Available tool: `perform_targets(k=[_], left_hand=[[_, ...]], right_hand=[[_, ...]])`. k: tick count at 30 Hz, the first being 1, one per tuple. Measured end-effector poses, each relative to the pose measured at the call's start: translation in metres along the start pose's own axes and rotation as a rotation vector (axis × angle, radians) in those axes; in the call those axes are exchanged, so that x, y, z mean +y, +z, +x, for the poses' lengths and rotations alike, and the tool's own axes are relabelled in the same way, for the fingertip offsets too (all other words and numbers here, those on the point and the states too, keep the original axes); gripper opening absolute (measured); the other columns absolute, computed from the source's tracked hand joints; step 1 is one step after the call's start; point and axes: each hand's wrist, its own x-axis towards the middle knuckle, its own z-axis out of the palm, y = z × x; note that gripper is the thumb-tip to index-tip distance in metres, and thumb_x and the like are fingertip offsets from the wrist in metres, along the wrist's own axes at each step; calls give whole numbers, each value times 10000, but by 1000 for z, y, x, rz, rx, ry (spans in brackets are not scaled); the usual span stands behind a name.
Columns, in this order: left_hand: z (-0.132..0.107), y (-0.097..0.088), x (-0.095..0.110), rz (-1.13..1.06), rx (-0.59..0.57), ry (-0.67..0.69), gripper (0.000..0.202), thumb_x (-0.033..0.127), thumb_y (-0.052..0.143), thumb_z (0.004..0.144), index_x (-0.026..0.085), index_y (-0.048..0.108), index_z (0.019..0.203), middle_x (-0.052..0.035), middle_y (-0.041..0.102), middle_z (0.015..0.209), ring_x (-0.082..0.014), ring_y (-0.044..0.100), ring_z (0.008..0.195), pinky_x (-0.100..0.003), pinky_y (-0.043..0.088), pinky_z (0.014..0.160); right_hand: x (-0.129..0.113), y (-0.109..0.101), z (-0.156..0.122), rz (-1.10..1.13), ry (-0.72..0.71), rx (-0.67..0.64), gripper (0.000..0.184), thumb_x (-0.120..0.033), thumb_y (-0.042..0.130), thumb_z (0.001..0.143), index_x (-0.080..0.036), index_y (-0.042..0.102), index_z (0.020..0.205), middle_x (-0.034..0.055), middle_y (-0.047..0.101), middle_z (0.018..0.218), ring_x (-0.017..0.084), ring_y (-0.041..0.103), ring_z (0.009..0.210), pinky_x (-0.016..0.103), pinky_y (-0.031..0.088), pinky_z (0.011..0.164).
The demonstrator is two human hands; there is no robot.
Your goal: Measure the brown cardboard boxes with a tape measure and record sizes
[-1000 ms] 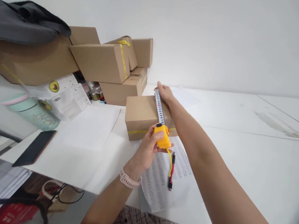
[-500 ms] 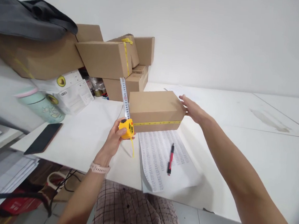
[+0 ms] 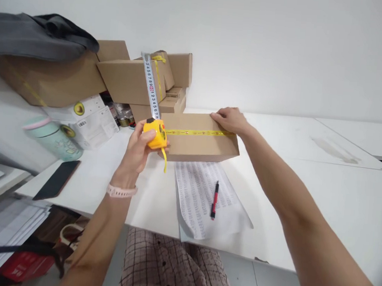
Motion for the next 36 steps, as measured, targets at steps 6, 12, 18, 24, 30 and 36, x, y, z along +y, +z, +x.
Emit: perform_targets(k=[6, 12, 18, 24, 30, 36], left_hand=[[-77, 42, -32, -117, -186, -245, 528, 323, 796, 699, 259, 536, 1154, -59, 645, 1175, -207, 711, 798, -347, 615, 650], [-99, 61, -61, -204, -182, -421, 525, 358, 782, 718, 255, 512, 1156, -48, 597, 1141, -203, 714, 769, -351, 610, 629], [-84, 60, -59, -187, -170, -441, 527, 368, 770, 715, 235, 523, 1161, -24, 596, 1058, -192, 714, 727, -346, 601, 607], [-78, 60, -64, -217, -192, -438, 502, 416, 768, 721, 216, 523, 1111, -14, 623, 990, -208, 721, 718, -331, 591, 579], [-84, 61, -71, -227, -166, -456, 539, 411, 774, 709, 226, 521, 1148, -27, 611, 1053, -200, 719, 713, -333, 588, 578], [-84, 65, -73, -223, -169, -449, 563, 407, 777, 713, 227, 497, 1168, -32, 608, 1065, -197, 709, 726, -340, 593, 599]], right_hand=[[-13, 27, 4, -65, -88, 164, 361, -312, 362, 989, -198, 696, 917, 124, 751, 1014, 299, 636, 1046, 452, 342, 1053], [-17, 32, -4, -90, -87, 204, 577, -481, 212, 1032, -192, 665, 824, 159, 744, 1017, 330, 622, 1075, 508, 304, 1073], [-20, 34, -5, -135, -73, 223, 614, -528, 220, 1025, -173, 690, 851, 170, 743, 1030, 335, 616, 1076, 523, 306, 1068], [-22, 36, -4, -192, -61, 233, 650, -526, 215, 1019, -151, 726, 877, 177, 745, 1032, 332, 615, 1056, 523, 332, 1028], [-28, 36, 0, -214, -4, 195, 739, -631, 217, 994, -137, 757, 890, 190, 738, 1005, 350, 605, 1059, 546, 340, 1005], [-32, 37, 3, -218, 26, 170, 815, -774, 288, 906, -103, 748, 953, 231, 723, 1043, 410, 577, 1102, 621, 350, 975]])
